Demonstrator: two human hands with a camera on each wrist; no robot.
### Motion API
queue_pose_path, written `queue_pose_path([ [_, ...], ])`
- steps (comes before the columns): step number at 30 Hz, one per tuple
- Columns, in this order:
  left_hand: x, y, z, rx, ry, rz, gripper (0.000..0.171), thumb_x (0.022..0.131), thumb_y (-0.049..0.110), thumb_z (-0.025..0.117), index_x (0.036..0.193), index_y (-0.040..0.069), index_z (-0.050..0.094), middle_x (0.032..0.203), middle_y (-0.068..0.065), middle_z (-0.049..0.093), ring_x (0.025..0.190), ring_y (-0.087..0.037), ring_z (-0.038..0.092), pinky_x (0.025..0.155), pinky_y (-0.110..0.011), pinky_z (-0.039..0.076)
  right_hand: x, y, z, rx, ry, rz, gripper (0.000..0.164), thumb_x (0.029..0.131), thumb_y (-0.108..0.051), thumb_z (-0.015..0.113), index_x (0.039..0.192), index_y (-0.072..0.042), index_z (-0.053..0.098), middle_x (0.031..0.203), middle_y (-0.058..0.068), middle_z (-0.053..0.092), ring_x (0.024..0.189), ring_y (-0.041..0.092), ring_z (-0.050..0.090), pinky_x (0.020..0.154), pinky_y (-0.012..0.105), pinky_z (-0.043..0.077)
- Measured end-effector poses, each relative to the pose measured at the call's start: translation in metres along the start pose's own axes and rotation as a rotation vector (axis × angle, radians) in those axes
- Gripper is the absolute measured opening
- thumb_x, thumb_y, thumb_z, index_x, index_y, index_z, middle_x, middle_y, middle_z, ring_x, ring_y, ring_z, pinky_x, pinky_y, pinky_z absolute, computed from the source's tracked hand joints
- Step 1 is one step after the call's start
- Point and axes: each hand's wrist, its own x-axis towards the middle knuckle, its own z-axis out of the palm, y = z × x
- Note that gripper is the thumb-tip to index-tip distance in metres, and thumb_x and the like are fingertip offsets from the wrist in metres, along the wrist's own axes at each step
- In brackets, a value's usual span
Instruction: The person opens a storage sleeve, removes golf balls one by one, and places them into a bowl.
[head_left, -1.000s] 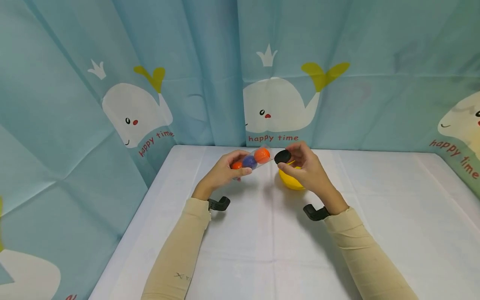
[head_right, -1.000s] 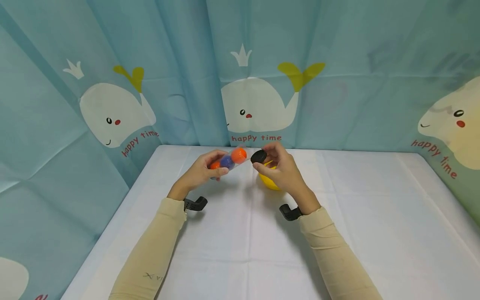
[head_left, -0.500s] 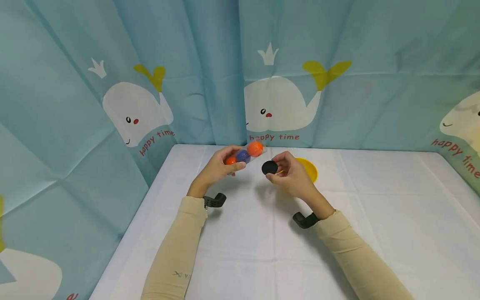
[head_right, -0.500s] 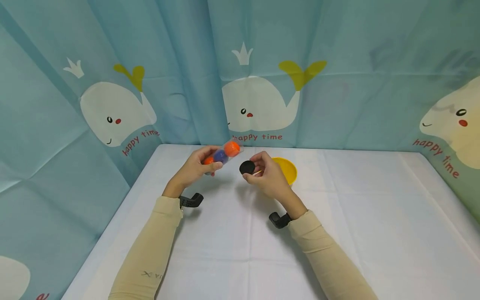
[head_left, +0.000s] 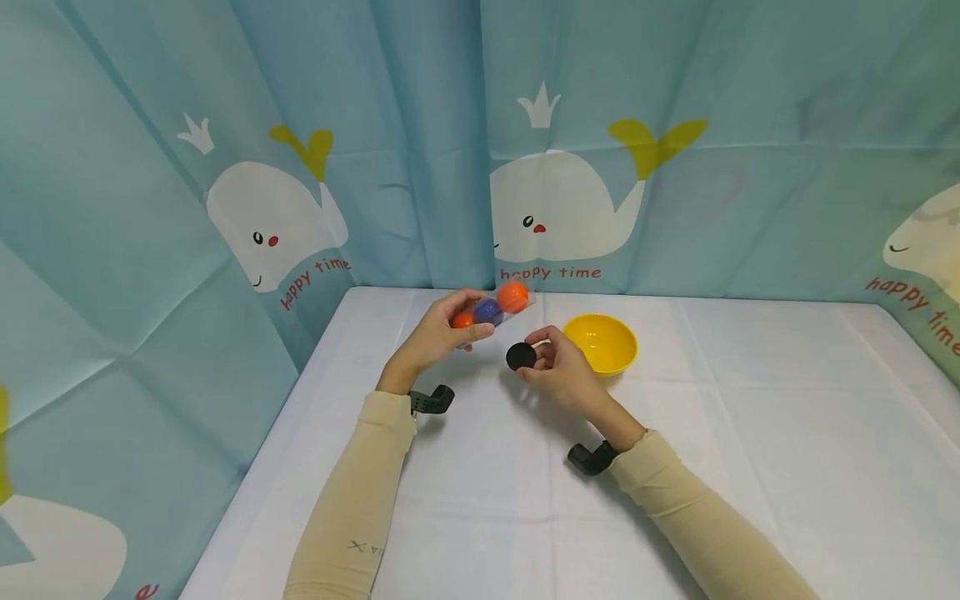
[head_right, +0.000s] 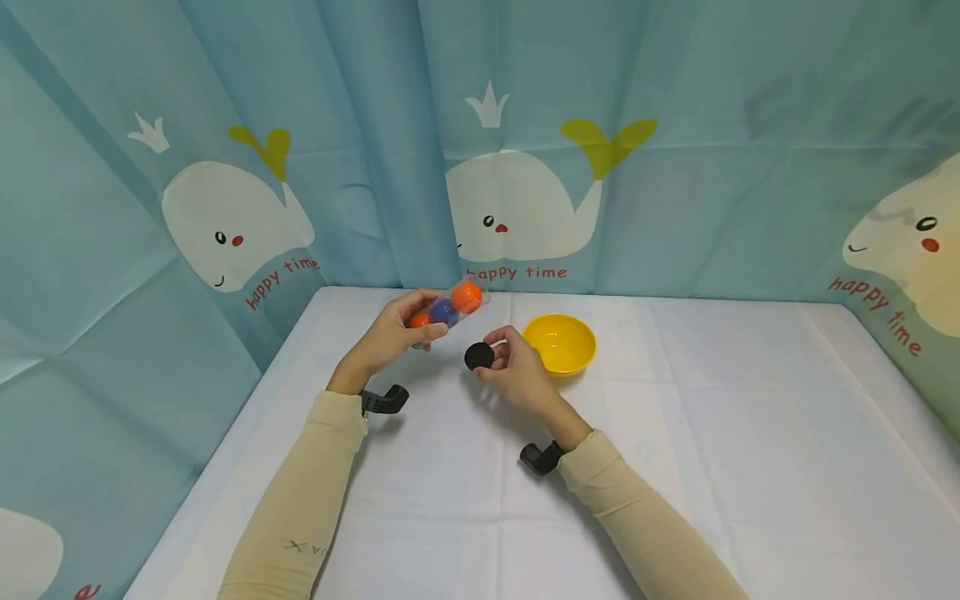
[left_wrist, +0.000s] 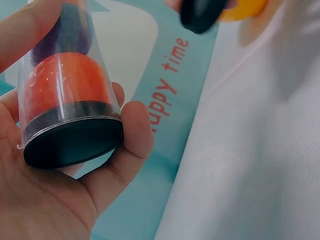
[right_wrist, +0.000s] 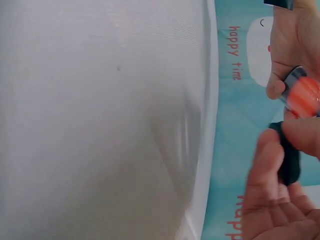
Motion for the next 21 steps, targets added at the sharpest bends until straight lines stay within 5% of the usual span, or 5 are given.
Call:
queue_pose_path([
  [10,0.0001,0.0009,0.003,0.004,-0.013,-0.007,0.044,0.096,0.018,0.073,0.137,0.012,0.058,0.121,-0.014,0.065,0.092,-0.024,0.06,0.068,-0.029,0.054,0.0009,0.0095,0.0051,-0.14,-0.064,0.178,0.045,0.092,-0.013,0.076,0.13,-0.008,0.052,0.077,0.007,0.061,0.064,0.017,0.061,0.064,0.025,0.049],
  [21,0.0008,-0.0007,0.0078,0.0,-0.013,-0.019,0.043,0.096,0.016,0.073,0.135,0.012,0.058,0.12,-0.013,0.065,0.091,-0.021,0.059,0.067,-0.029,0.053,0.0009,0.008,0.0065,-0.239,-0.075,0.244,0.042,0.094,-0.013,0.072,0.13,-0.007,0.051,0.08,0.008,0.066,0.064,0.017,0.06,0.064,0.025,0.049],
])
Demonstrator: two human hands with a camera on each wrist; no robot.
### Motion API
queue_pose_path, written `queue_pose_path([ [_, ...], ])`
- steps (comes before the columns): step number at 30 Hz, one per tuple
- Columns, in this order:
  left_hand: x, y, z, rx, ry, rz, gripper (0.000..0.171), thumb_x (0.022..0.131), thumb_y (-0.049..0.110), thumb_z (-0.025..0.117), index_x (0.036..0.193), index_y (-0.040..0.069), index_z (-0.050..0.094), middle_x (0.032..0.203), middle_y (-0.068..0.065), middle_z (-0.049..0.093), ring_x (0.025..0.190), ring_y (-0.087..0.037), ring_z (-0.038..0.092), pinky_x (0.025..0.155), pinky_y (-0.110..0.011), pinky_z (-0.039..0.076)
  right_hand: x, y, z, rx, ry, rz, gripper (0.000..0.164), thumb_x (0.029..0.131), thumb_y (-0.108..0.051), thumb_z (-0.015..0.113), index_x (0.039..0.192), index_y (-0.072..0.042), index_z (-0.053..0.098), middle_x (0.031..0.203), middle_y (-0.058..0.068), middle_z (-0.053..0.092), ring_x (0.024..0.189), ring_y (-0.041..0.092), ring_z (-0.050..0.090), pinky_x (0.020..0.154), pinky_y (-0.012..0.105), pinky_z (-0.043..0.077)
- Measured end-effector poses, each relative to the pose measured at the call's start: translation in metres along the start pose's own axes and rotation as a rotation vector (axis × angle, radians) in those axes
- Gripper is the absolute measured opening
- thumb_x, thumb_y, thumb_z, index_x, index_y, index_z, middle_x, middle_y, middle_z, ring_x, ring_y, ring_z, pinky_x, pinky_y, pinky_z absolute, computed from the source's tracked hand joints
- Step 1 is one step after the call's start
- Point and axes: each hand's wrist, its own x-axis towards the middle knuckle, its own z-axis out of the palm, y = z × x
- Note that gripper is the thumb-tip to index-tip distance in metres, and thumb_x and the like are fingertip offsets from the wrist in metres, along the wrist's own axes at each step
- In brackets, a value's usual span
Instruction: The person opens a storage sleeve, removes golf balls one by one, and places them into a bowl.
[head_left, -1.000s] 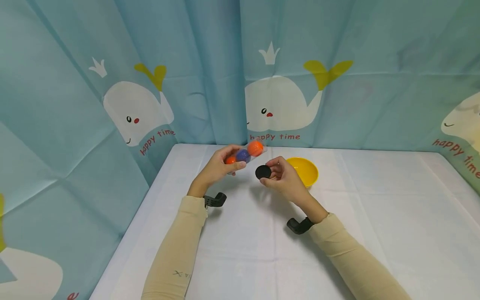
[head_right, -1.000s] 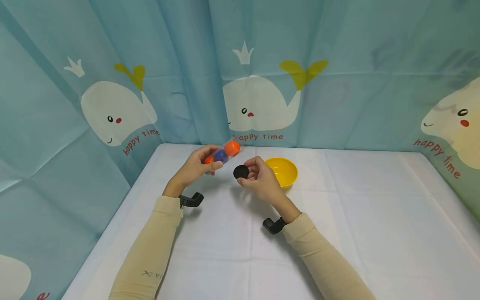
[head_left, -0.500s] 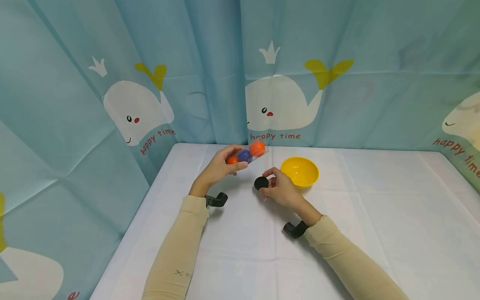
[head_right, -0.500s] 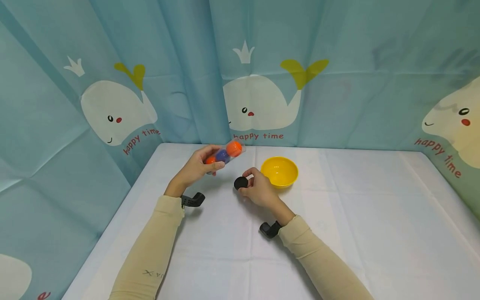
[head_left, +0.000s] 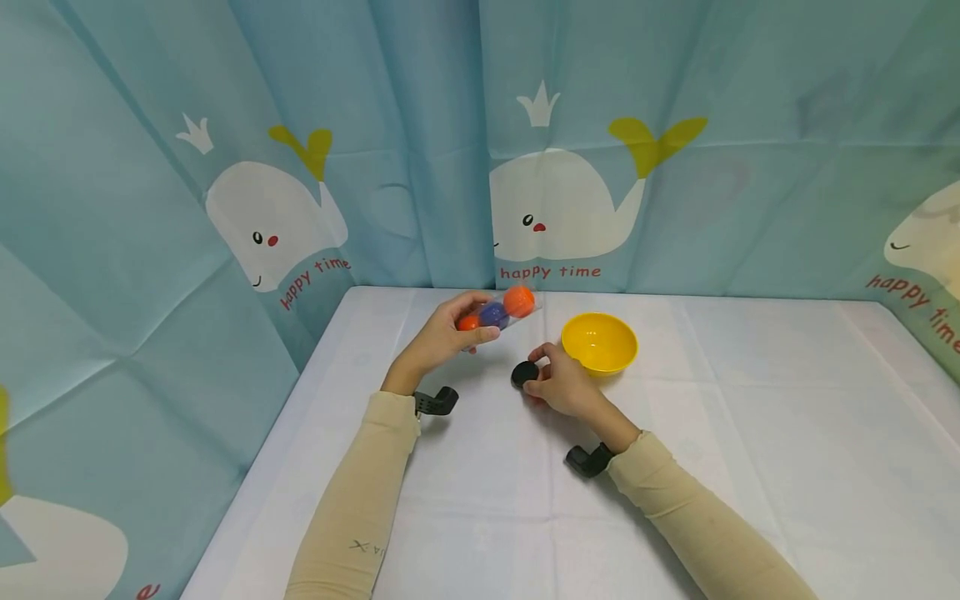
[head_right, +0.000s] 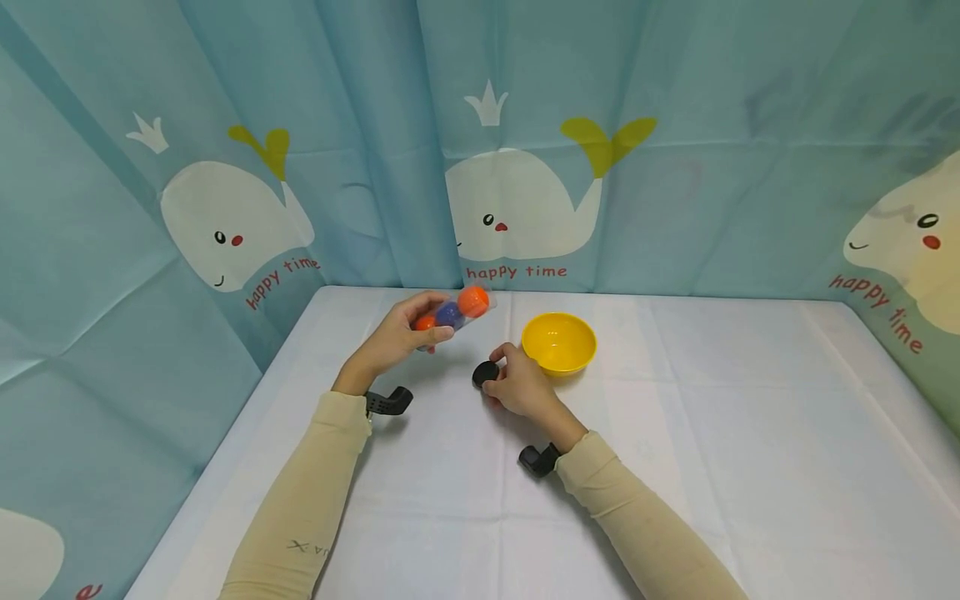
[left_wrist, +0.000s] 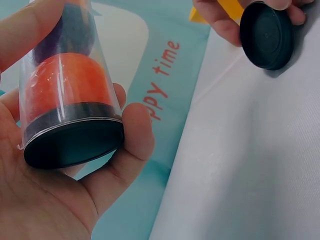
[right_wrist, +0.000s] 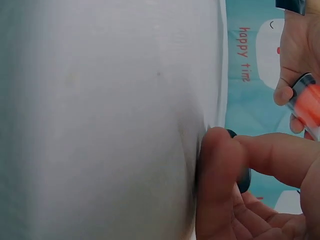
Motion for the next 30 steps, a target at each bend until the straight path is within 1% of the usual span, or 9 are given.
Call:
queue_pose_path([
  [4,0.001,0.002,0.003,0.011,-0.003,-0.009,0.043,0.095,0.015,0.074,0.135,0.012,0.058,0.12,-0.013,0.065,0.092,-0.022,0.059,0.067,-0.03,0.053,-0.001,0.0,-0.002,-0.02,0.004,0.001,0.042,0.094,-0.013,0.072,0.13,-0.005,0.051,0.079,0.008,0.068,0.062,0.016,0.059,0.063,0.025,0.047],
  [8,0.002,0.003,0.005,0.025,-0.001,-0.016,0.043,0.095,0.016,0.074,0.135,0.012,0.059,0.12,-0.014,0.065,0.092,-0.024,0.059,0.068,-0.032,0.053,-0.003,-0.003,-0.005,-0.018,-0.003,-0.008,0.041,0.096,-0.015,0.07,0.131,-0.005,0.05,0.077,0.007,0.071,0.059,0.017,0.06,0.061,0.026,0.048],
  [11,0.002,0.002,0.006,0.04,0.006,-0.017,0.043,0.094,0.016,0.075,0.134,0.011,0.059,0.12,-0.014,0.065,0.093,-0.023,0.059,0.068,-0.033,0.053,-0.005,-0.006,-0.011,-0.025,-0.015,-0.048,0.042,0.097,-0.018,0.069,0.132,-0.004,0.049,0.078,0.008,0.072,0.06,0.02,0.062,0.061,0.027,0.051],
  [16,0.002,0.002,0.007,0.069,0.02,-0.024,0.045,0.093,0.017,0.077,0.134,0.01,0.06,0.121,-0.015,0.065,0.091,-0.023,0.058,0.07,-0.035,0.052,-0.01,-0.015,-0.029,-0.002,-0.01,-0.09,0.045,0.098,-0.023,0.068,0.134,-0.003,0.05,0.084,0.013,0.074,0.066,0.028,0.067,0.064,0.03,0.052],
  [21,0.003,0.002,0.012,0.1,0.061,-0.054,0.046,0.091,0.022,0.079,0.134,0.015,0.062,0.124,-0.012,0.065,0.092,-0.024,0.057,0.071,-0.032,0.05,-0.012,-0.015,-0.054,0.055,0.017,-0.09,0.047,0.099,-0.03,0.067,0.136,-0.006,0.05,0.095,0.02,0.073,0.074,0.032,0.066,0.066,0.03,0.052],
  [23,0.003,0.001,0.014,0.111,0.077,-0.057,0.047,0.09,0.023,0.08,0.134,0.017,0.063,0.126,-0.01,0.065,0.098,-0.024,0.059,0.077,-0.031,0.052,-0.012,-0.014,-0.066,0.067,0.035,-0.103,0.046,0.1,-0.031,0.066,0.135,-0.006,0.05,0.096,0.02,0.073,0.074,0.031,0.066,0.066,0.029,0.052],
  [26,0.004,0.001,0.018,0.124,0.091,-0.045,0.048,0.089,0.021,0.081,0.134,0.017,0.063,0.13,-0.01,0.065,0.11,-0.025,0.061,0.093,-0.036,0.054,-0.013,-0.01,-0.083,0.077,0.057,-0.124,0.044,0.101,-0.031,0.065,0.134,-0.006,0.051,0.097,0.019,0.073,0.075,0.028,0.064,0.063,0.027,0.05],
  [28,0.005,0.001,0.021,0.132,0.099,-0.035,0.048,0.089,0.021,0.081,0.133,0.018,0.063,0.132,-0.01,0.064,0.118,-0.026,0.061,0.105,-0.04,0.051,-0.015,-0.008,-0.094,0.082,0.065,-0.141,0.044,0.101,-0.03,0.064,0.134,-0.004,0.051,0.099,0.019,0.072,0.075,0.027,0.063,0.062,0.026,0.049],
  [30,0.006,0.003,0.025,0.146,0.107,-0.027,0.048,0.089,0.022,0.082,0.133,0.02,0.063,0.133,-0.01,0.063,0.121,-0.028,0.06,0.109,-0.045,0.049,-0.018,-0.007,-0.104,0.088,0.068,-0.151,0.044,0.102,-0.03,0.063,0.134,-0.003,0.051,0.102,0.02,0.072,0.077,0.027,0.062,0.061,0.025,0.048],
])
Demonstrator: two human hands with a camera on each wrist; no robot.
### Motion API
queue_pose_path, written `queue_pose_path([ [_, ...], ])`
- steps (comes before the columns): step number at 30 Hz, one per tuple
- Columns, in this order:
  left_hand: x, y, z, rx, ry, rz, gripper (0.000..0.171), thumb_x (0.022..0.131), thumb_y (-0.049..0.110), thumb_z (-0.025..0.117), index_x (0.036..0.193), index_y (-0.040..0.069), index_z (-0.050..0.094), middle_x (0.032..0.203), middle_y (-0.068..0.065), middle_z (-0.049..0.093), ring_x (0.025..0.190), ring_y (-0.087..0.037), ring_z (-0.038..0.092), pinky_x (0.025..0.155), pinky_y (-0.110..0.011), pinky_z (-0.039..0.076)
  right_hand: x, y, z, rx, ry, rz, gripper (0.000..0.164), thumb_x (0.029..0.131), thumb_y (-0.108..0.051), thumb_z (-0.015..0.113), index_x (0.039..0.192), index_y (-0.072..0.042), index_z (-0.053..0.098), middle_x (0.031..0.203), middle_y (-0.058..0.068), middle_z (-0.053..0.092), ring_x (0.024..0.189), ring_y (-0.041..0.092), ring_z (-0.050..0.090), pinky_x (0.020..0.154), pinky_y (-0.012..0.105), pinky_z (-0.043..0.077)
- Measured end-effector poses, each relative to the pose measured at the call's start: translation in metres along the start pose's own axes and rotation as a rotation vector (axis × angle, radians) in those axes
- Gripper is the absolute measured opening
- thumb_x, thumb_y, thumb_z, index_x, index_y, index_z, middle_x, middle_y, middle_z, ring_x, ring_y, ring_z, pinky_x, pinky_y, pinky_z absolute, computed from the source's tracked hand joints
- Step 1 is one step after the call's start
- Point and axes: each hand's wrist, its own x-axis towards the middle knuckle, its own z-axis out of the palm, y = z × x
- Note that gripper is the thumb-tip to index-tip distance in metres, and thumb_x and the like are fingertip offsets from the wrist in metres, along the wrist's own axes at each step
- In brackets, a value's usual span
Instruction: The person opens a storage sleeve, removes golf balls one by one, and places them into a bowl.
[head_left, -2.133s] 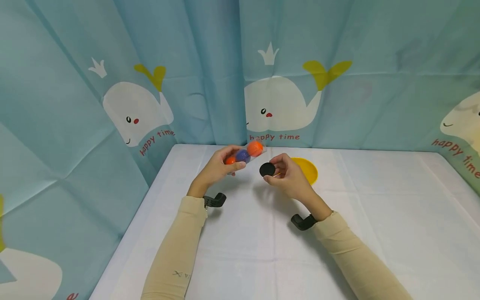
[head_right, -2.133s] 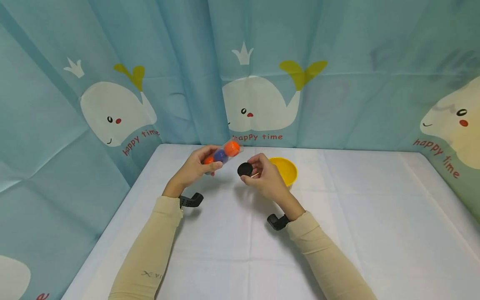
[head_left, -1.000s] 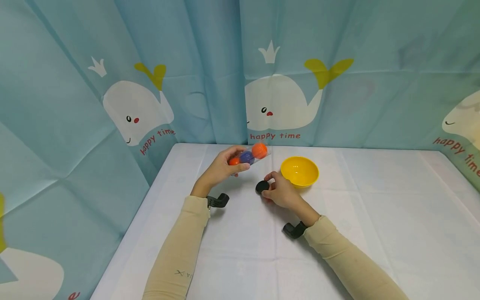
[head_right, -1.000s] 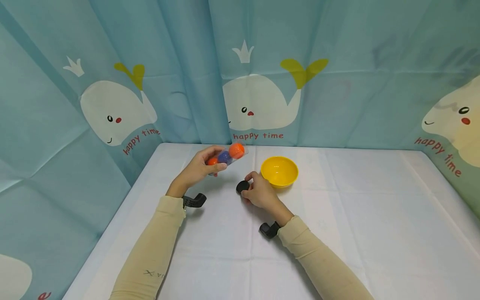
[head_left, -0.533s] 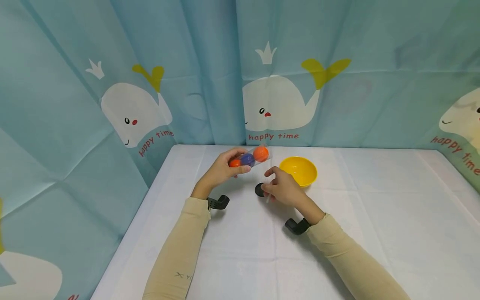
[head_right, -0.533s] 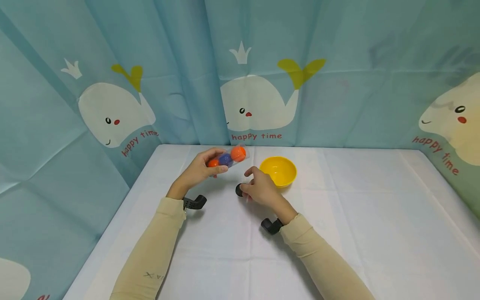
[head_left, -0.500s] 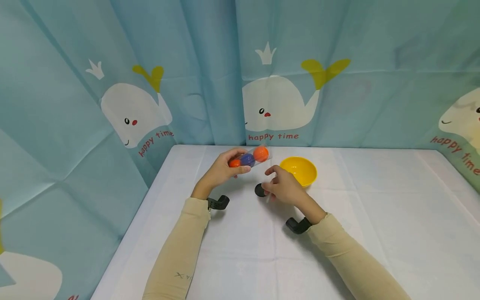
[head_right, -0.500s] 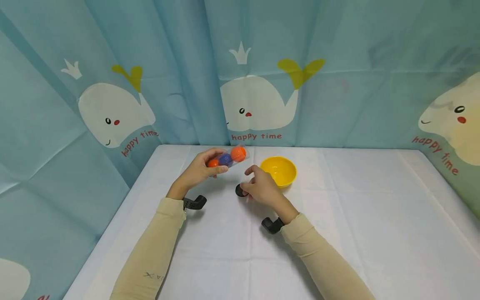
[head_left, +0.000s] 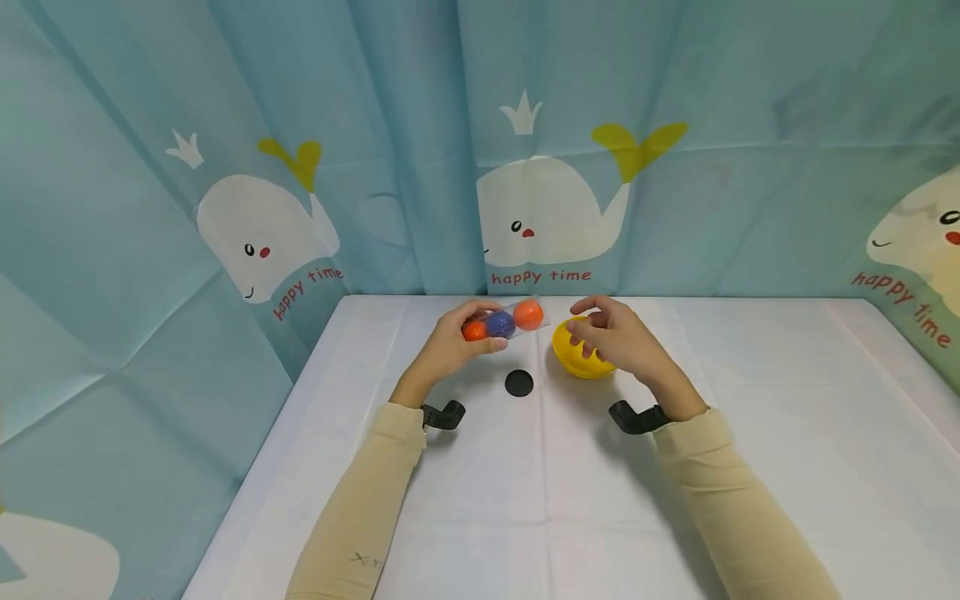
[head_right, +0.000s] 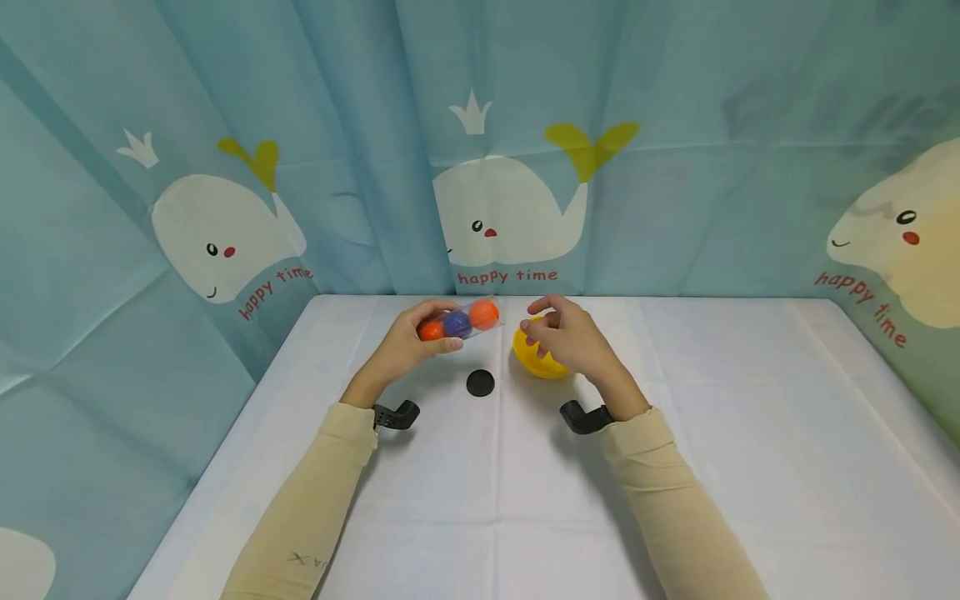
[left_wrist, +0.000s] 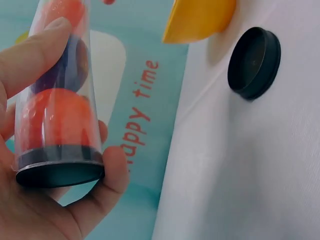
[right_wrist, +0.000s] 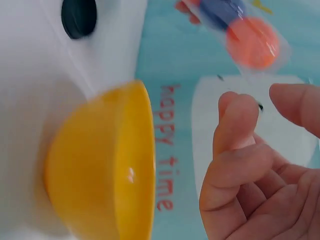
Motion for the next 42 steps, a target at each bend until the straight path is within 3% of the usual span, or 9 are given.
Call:
queue_pose_path([
  [6,0.001,0.006,0.01,0.047,0.005,0.004,0.046,0.088,0.024,0.083,0.129,0.025,0.063,0.136,-0.008,0.061,0.124,-0.028,0.059,0.11,-0.047,0.049,-0.003,0.006,-0.019,0.002,0.016,-0.004,0.044,0.103,-0.033,0.06,0.134,-0.003,0.052,0.108,0.021,0.07,0.081,0.029,0.062,0.064,0.028,0.05],
  [11,0.002,0.01,0.016,0.088,-0.009,0.012,0.045,0.089,0.024,0.082,0.129,0.027,0.061,0.14,-0.007,0.059,0.125,-0.029,0.059,0.11,-0.045,0.05,0.001,0.019,-0.024,0.022,0.005,0.004,0.035,0.103,-0.025,0.056,0.131,-0.004,0.054,0.109,0.021,0.069,0.08,0.023,0.062,0.067,0.029,0.052],
  [24,0.01,0.017,0.019,0.243,0.038,0.065,0.046,0.088,0.023,0.083,0.128,0.026,0.062,0.139,-0.006,0.059,0.125,-0.029,0.057,0.11,-0.047,0.049,0.01,0.029,-0.019,0.131,-0.086,-0.116,0.037,0.105,-0.02,0.058,0.134,0.001,0.053,0.114,0.027,0.063,0.086,0.025,0.065,0.075,0.029,0.056],
  [34,0.017,0.022,0.022,0.318,0.03,0.111,0.047,0.087,0.024,0.084,0.128,0.024,0.063,0.137,-0.002,0.06,0.127,-0.027,0.055,0.114,-0.049,0.045,0.009,0.032,-0.011,0.127,-0.063,-0.177,0.045,0.103,-0.029,0.063,0.14,-0.006,0.052,0.122,0.019,0.062,0.091,0.03,0.066,0.078,0.03,0.058],
  [42,0.018,0.027,0.023,0.331,0.044,0.139,0.048,0.085,0.023,0.085,0.129,0.022,0.065,0.132,-0.004,0.059,0.124,-0.026,0.055,0.113,-0.048,0.046,0.011,0.032,-0.011,0.125,-0.061,-0.222,0.04,0.102,-0.02,0.064,0.138,-0.005,0.053,0.118,0.017,0.065,0.094,0.037,0.066,0.081,0.026,0.057],
])
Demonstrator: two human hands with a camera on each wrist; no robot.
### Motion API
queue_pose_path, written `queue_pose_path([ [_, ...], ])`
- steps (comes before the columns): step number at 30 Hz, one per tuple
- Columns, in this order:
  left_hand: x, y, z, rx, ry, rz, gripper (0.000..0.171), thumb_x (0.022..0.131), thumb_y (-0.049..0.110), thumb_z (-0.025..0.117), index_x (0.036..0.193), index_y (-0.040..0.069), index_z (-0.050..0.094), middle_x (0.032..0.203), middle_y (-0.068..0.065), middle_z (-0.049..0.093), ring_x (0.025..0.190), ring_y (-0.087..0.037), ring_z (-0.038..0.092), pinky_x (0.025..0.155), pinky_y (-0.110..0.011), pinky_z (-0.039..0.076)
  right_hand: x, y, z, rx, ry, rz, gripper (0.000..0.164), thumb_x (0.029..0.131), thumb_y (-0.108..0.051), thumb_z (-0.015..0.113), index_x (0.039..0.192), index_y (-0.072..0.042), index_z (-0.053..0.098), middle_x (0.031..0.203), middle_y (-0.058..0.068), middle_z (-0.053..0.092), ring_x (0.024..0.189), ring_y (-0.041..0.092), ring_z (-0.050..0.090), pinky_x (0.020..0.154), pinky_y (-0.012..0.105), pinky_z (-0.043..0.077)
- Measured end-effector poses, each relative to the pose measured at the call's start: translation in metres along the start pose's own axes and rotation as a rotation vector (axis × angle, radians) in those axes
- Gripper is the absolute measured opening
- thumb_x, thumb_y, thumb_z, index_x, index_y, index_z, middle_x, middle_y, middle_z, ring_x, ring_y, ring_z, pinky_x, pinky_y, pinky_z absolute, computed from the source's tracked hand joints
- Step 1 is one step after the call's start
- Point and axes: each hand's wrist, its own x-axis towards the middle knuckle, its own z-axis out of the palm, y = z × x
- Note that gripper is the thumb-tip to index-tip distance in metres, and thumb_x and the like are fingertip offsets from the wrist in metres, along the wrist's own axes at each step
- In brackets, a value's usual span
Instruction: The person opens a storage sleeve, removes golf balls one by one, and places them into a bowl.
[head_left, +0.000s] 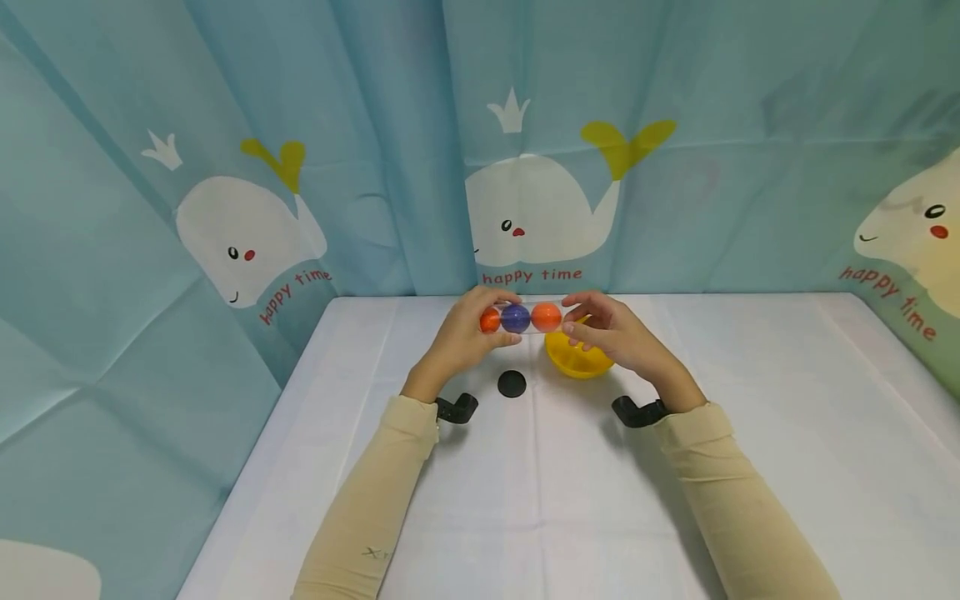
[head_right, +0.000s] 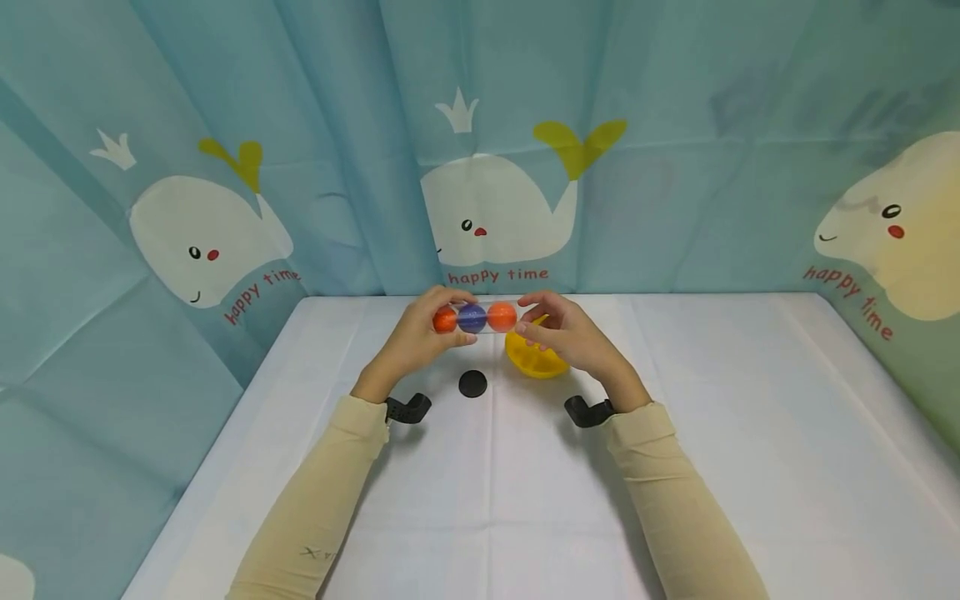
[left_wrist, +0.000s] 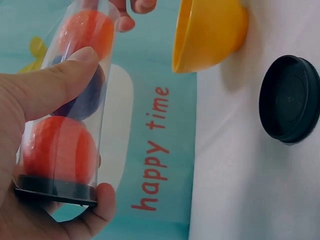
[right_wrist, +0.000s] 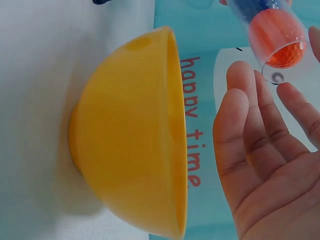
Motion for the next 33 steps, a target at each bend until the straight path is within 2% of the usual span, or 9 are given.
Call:
queue_pose_path([
  [10,-0.0036,0.0024,-0.0021,0.038,0.027,0.026,0.05,0.082,0.019,0.088,0.128,0.019,0.068,0.128,-0.004,0.061,0.121,-0.025,0.056,0.11,-0.047,0.048,0.0027,0.0041,0.0036,0.028,-0.014,0.035,0.042,0.1,-0.017,0.066,0.138,-0.005,0.052,0.119,0.02,0.064,0.097,0.019,0.068,0.083,0.023,0.057],
  [21,-0.0062,0.006,-0.0054,0.097,0.059,0.071,0.05,0.08,0.019,0.089,0.126,0.02,0.068,0.12,-0.004,0.06,0.115,-0.024,0.054,0.102,-0.044,0.052,0.003,0.0039,0.0059,0.058,-0.025,0.035,0.044,0.099,-0.015,0.068,0.138,-0.004,0.052,0.119,0.021,0.062,0.094,0.016,0.068,0.081,0.024,0.057],
  [28,-0.0063,0.0054,-0.0057,0.085,0.062,0.073,0.049,0.08,0.017,0.089,0.125,0.02,0.069,0.122,-0.004,0.061,0.12,-0.025,0.053,0.102,-0.045,0.052,0.0034,0.0046,0.0059,0.038,-0.015,0.066,0.047,0.096,-0.02,0.073,0.137,-0.007,0.054,0.121,0.017,0.065,0.098,0.019,0.068,0.084,0.022,0.058],
  [33,-0.0067,0.0016,-0.0052,0.066,0.067,0.094,0.05,0.079,0.019,0.089,0.124,0.018,0.069,0.121,-0.002,0.062,0.112,-0.028,0.056,0.093,-0.044,0.051,0.0029,0.0049,0.0056,0.052,-0.02,0.054,0.046,0.096,-0.018,0.073,0.136,-0.005,0.054,0.117,0.015,0.067,0.098,0.019,0.068,0.084,0.023,0.058],
])
